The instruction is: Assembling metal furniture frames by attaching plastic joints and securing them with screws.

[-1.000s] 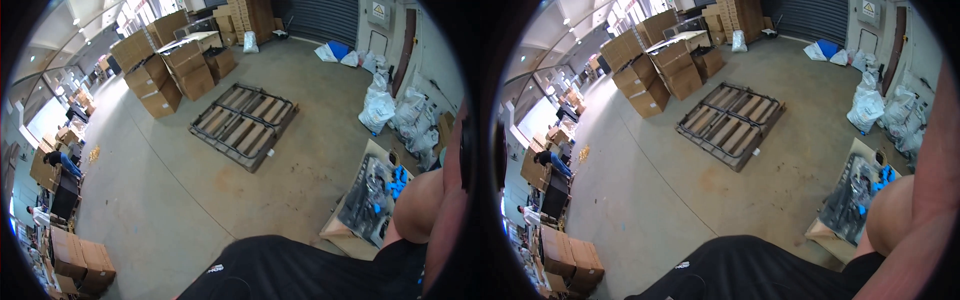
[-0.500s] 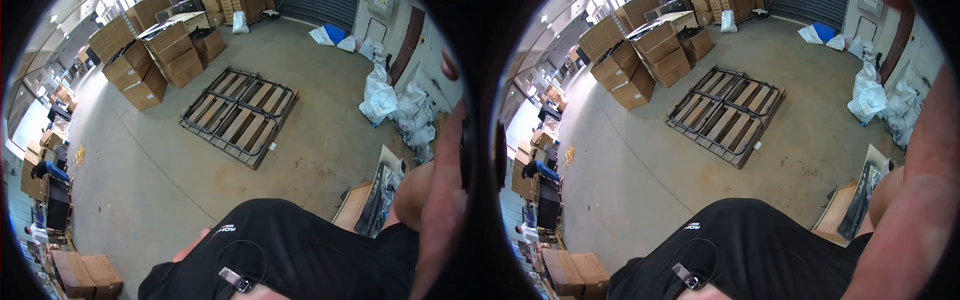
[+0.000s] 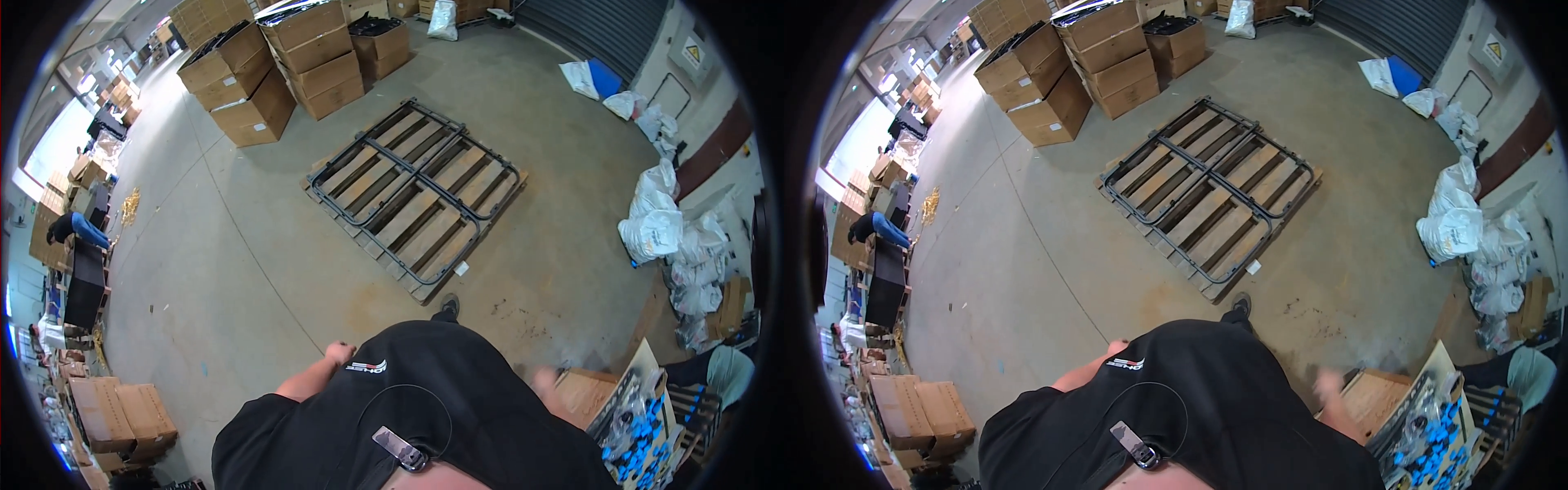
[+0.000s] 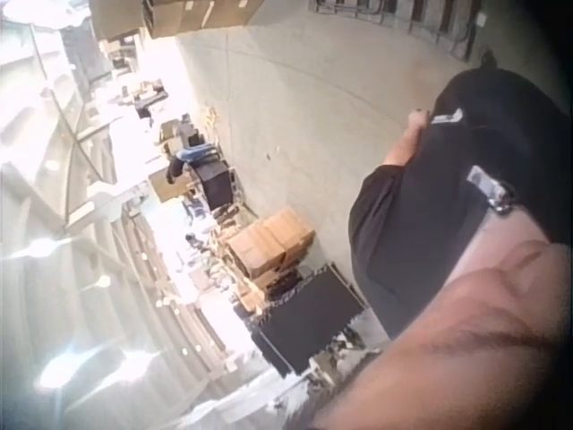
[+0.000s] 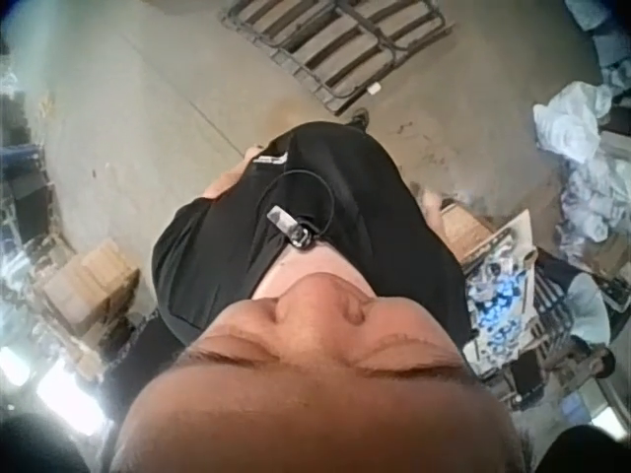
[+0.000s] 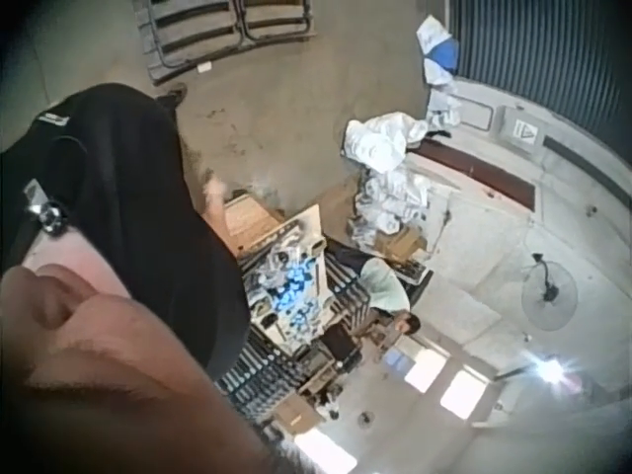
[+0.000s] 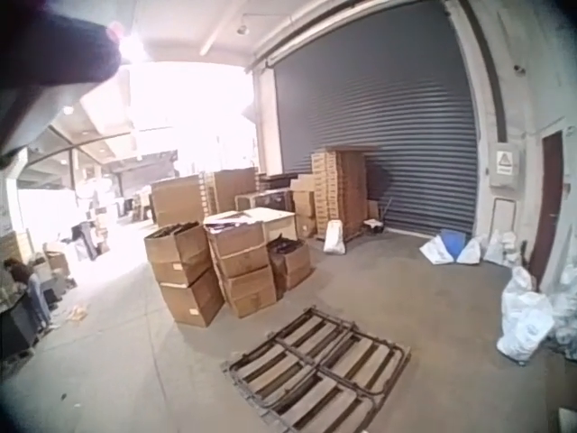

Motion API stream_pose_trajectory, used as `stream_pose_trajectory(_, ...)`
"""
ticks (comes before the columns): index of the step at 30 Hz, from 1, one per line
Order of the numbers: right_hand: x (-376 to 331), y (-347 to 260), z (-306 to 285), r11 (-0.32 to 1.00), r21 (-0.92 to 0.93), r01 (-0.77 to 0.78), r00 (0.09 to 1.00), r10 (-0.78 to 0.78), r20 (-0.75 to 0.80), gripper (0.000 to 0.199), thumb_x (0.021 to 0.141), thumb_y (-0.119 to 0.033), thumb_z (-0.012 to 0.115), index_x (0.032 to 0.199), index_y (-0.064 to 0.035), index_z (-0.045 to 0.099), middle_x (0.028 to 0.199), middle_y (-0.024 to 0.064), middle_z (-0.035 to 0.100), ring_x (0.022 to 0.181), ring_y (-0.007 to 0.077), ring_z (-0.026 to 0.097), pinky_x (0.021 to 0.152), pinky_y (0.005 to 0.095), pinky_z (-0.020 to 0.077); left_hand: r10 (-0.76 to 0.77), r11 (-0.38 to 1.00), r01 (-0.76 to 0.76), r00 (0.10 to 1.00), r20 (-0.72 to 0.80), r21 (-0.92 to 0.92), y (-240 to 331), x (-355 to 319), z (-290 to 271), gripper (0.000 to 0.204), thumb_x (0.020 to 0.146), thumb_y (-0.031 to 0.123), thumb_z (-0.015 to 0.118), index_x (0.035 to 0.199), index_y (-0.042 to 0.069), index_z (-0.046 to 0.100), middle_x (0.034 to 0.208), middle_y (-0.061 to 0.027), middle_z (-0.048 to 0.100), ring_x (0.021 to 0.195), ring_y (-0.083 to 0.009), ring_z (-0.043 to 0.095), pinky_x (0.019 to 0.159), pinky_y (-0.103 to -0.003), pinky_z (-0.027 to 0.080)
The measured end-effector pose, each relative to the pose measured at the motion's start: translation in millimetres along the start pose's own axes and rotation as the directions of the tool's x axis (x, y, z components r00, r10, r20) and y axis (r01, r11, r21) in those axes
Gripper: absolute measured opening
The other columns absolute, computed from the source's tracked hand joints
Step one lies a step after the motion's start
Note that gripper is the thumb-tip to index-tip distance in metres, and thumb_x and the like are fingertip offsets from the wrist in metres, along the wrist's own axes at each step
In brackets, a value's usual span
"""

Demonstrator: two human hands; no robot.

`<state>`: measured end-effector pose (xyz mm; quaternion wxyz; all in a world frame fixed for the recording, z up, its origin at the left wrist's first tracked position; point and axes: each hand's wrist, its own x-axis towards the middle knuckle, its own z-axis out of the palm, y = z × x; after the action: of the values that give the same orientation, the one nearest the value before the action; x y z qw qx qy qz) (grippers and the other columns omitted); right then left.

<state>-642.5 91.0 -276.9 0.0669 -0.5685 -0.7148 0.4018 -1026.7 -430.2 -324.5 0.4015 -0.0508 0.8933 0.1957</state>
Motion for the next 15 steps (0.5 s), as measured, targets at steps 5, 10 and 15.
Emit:
stream_pose_trajectory(5,125.2,-28.9,87.1,0.668,-0.551,0.499,0.823,-0.168,0.542,0.030,0.101,-0.029,0.047,0.106,-0.0050,0.064,0.098,0.0139,0.064,0.090,0.0267,0.060,0.077,0.0414,0.0489,-0.114,0.990,0.108,0.991,0.067,0.088,-55.3,50.6,11.4,0.041,0.088,0.041,0.061,0.113,0.011,0.073,0.105,-0.0127,0.074,0.107,-0.0359,0.068,0.090,-0.041,0.054)
stream_pose_trajectory(10,259.8,-86.6,112.2,0.723,-0.658,0.212,0.840,0.209,0.500,0.043,0.099,-0.031,0.050,0.123,0.0019,0.063,0.129,0.0258,0.062,0.118,0.0410,0.061,0.097,0.0472,0.0508,-0.174,0.984,0.172,0.984,-0.036,-0.048,78.0,35.5,-116.4,0.036,0.088,0.033,0.065,0.109,0.005,0.073,0.089,-0.0098,0.074,0.087,-0.0254,0.071,0.076,-0.036,0.056)
stream_pose_trajectory(15,429.0,-324.0,107.7,0.873,0.401,-0.278,0.952,0.196,0.235,0.024,0.099,-0.027,0.052,0.106,-0.0066,0.063,0.082,0.0050,0.061,0.063,0.0142,0.058,0.054,0.0291,0.0440,-0.214,0.812,0.186,0.977,0.014,-0.553,97.1,142.9,-183.1,0.031,0.086,0.019,0.070,0.108,-0.003,0.069,0.087,-0.0072,0.071,0.069,-0.0139,0.064,0.063,-0.029,0.053)
